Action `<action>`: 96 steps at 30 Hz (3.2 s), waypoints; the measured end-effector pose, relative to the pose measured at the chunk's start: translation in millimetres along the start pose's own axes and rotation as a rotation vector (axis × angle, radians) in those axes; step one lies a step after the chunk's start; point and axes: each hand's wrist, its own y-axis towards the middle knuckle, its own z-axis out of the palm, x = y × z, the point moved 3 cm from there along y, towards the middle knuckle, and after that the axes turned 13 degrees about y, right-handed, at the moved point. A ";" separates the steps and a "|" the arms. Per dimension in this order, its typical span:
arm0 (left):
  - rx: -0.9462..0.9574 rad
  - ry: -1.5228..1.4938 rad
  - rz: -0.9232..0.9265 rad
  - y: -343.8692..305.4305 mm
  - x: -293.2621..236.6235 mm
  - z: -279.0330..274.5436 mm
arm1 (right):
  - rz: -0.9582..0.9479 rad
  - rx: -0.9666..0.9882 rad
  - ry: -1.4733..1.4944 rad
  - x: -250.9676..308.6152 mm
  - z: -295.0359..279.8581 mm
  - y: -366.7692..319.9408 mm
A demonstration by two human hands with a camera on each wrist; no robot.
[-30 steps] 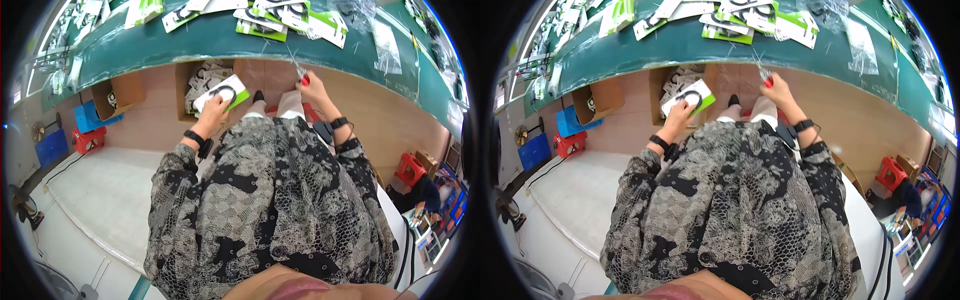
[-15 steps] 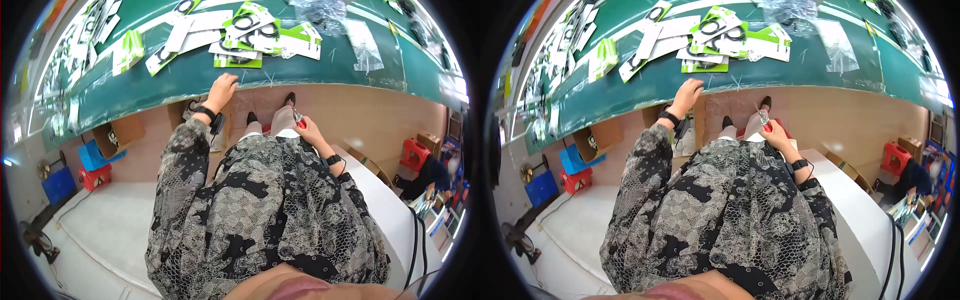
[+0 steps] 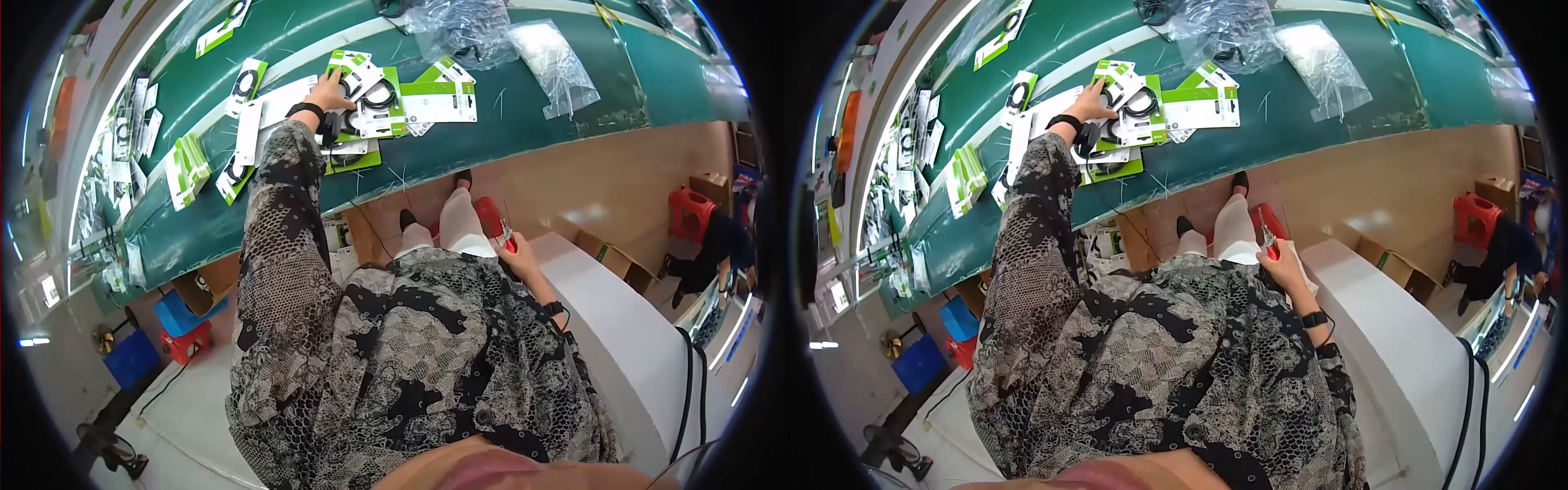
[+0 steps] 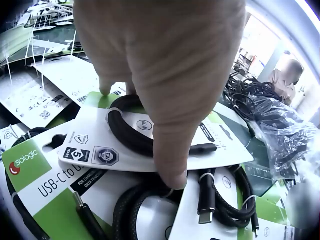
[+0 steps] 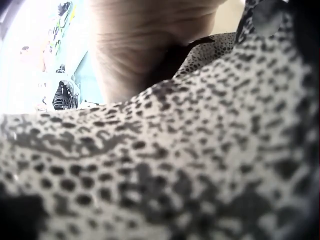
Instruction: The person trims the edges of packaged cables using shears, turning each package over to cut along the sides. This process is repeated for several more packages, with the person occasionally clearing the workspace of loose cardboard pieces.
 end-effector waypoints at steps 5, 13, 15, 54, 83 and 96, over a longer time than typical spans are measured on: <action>0.064 -0.006 -0.050 -31.0 -11.2 -28.3 | 0.070 0.055 0.039 10.5 1.2 18.6; 0.118 -1.253 -0.133 -197.1 -54.7 -85.8 | -0.392 0.134 -0.041 98.8 43.1 14.2; 0.332 -2.104 0.193 -245.7 -79.2 -76.3 | -0.497 0.190 -0.113 128.5 56.8 1.2; 0.000 -2.224 -0.190 -420.9 -144.9 25.9 | -0.455 0.611 -0.521 74.7 147.6 -26.5; 0.130 -2.148 -0.282 -425.4 -163.9 39.5 | -0.325 0.599 -0.498 49.8 158.8 -7.6; -0.003 -2.110 -0.145 -423.9 -165.1 32.6 | -0.436 0.623 -0.312 92.0 152.4 -40.2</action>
